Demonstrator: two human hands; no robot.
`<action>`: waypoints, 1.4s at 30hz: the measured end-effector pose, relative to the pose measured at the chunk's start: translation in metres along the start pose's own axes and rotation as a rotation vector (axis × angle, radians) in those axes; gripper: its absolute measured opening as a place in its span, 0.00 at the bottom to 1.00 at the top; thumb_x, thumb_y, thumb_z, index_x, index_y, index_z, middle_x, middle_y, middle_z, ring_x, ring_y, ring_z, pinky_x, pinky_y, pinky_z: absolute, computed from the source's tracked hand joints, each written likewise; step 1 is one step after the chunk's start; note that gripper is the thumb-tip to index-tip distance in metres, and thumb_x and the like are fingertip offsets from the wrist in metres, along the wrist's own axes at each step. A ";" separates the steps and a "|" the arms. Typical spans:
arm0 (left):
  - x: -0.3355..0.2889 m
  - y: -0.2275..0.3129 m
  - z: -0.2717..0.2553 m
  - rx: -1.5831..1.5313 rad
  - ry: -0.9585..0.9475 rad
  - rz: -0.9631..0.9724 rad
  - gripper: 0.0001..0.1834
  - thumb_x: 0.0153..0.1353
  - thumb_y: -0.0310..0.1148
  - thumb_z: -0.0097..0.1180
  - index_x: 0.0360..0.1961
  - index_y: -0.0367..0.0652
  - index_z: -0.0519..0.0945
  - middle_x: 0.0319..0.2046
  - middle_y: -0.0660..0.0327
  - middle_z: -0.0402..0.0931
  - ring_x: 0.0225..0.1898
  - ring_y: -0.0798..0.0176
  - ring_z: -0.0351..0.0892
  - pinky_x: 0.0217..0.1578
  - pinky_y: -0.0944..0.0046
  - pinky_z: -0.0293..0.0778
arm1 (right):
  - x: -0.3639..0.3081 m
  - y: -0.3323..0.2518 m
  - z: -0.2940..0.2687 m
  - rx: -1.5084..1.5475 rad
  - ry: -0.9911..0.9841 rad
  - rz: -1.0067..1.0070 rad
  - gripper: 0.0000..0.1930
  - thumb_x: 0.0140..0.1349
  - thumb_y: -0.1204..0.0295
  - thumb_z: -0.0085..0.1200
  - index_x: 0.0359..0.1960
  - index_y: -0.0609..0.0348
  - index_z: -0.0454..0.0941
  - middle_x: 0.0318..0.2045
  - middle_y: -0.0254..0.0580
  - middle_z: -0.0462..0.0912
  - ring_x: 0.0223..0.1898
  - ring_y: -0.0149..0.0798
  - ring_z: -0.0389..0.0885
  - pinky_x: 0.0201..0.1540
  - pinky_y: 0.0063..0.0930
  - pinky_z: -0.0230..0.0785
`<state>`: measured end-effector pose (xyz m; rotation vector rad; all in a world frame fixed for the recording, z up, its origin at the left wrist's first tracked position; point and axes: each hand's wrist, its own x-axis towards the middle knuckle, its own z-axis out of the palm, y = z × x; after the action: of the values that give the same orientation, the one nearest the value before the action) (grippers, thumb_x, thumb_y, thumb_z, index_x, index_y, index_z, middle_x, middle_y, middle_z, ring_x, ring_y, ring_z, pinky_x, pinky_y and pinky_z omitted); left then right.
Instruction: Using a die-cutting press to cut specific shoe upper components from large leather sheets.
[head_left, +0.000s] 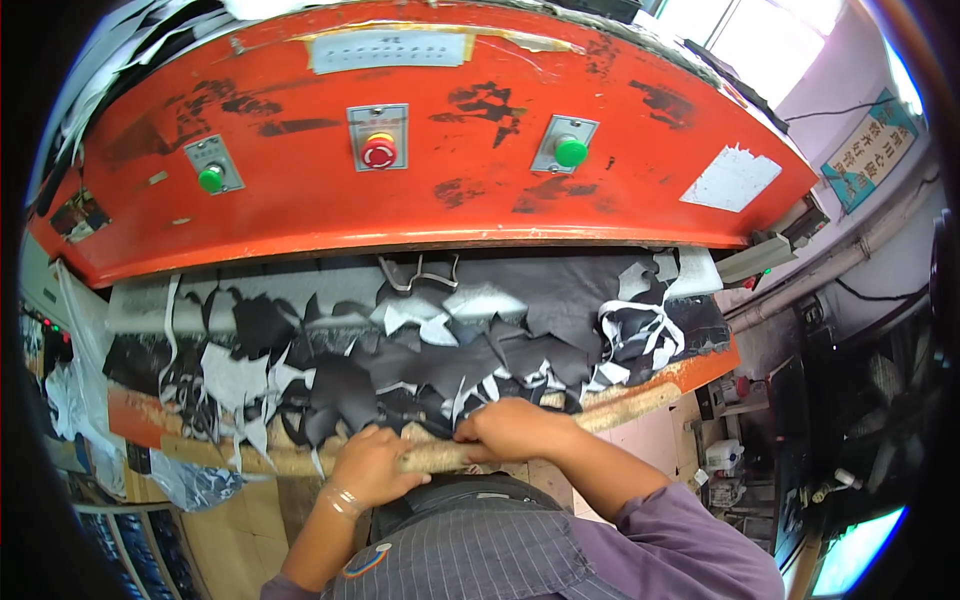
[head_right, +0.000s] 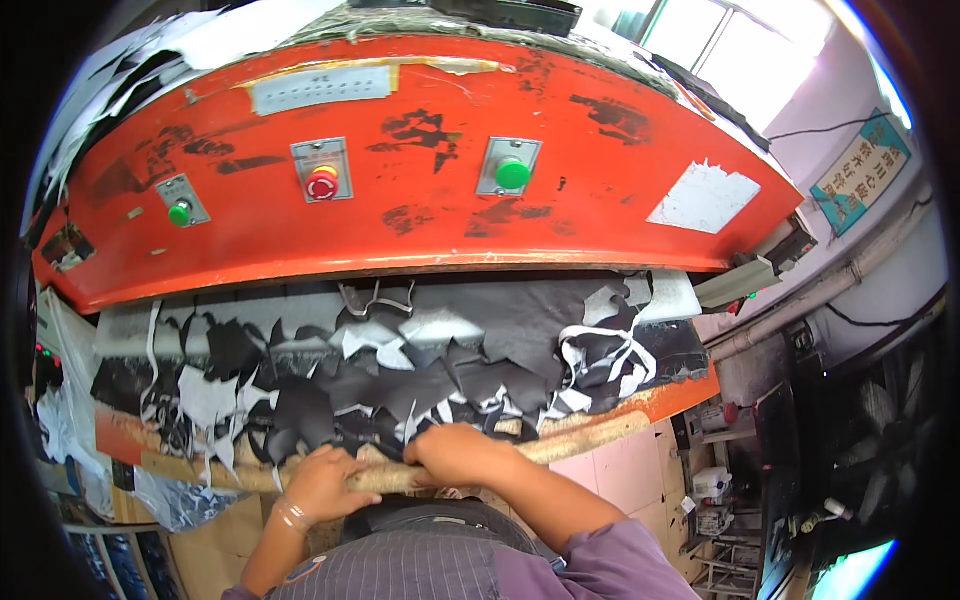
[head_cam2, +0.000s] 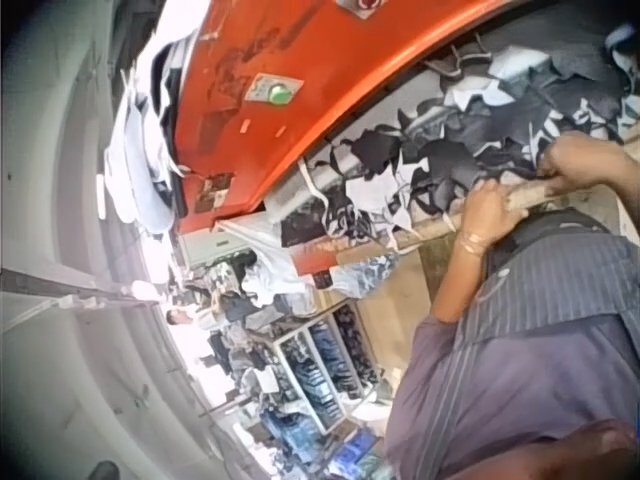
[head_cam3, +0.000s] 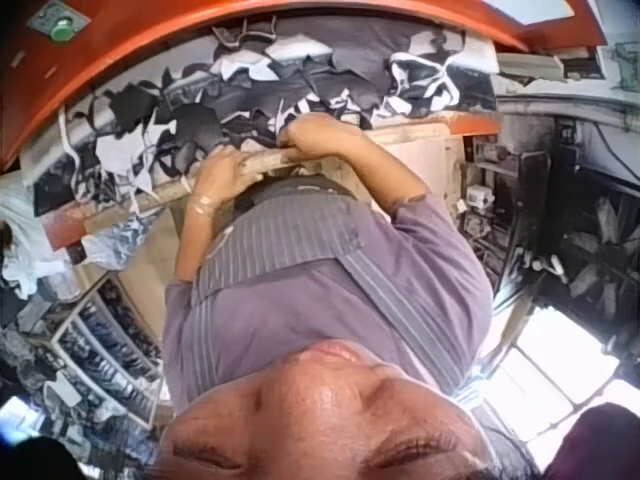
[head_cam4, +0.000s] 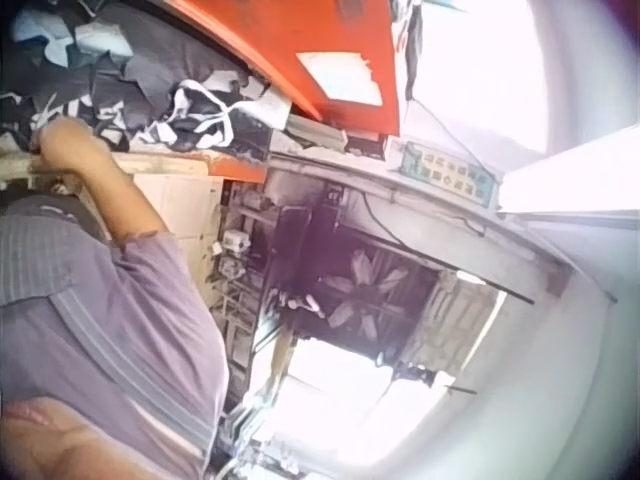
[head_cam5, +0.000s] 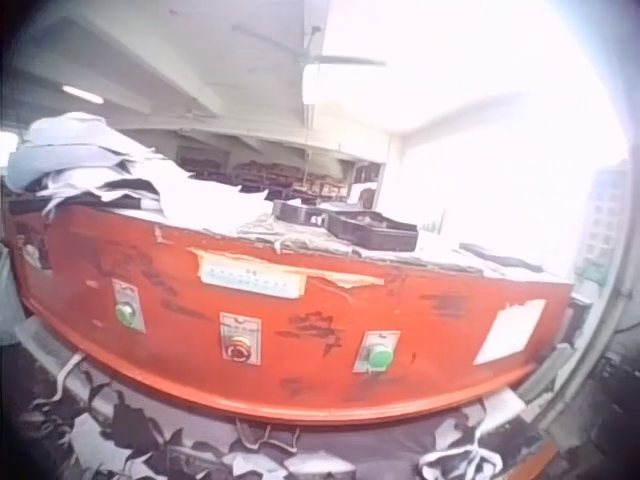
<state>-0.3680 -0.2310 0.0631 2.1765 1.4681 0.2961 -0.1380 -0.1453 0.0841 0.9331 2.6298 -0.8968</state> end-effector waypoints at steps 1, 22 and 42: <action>0.011 -0.008 -0.008 -0.001 -0.007 0.007 0.20 0.44 0.40 0.70 0.37 0.41 0.82 0.32 0.57 0.76 0.36 0.56 0.75 0.39 0.59 0.72 | 0.010 0.004 -0.027 0.109 -0.072 0.054 0.25 0.51 0.59 0.62 0.51 0.57 0.77 0.42 0.47 0.81 0.44 0.50 0.80 0.45 0.43 0.73; 0.171 -0.073 0.000 -0.877 0.228 -0.208 0.06 0.56 0.28 0.62 0.31 0.36 0.78 0.20 0.68 0.75 0.22 0.75 0.70 0.25 0.71 0.68 | 0.072 0.107 -0.068 0.358 0.544 -0.141 0.29 0.42 0.59 0.71 0.47 0.51 0.77 0.61 0.66 0.61 0.63 0.61 0.60 0.63 0.43 0.57; 0.190 -0.027 0.030 -0.224 0.303 0.083 0.21 0.54 0.32 0.58 0.48 0.39 0.69 0.59 0.50 0.68 0.65 0.48 0.60 0.65 0.47 0.50 | 0.037 0.178 -0.025 -0.012 0.827 0.311 0.41 0.52 0.56 0.63 0.65 0.61 0.60 0.60 0.58 0.69 0.65 0.51 0.63 0.65 0.48 0.48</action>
<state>-0.3008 -0.0577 0.0058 2.0786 1.4207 0.8095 -0.0549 -0.0027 0.0051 1.9820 2.9371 -0.4661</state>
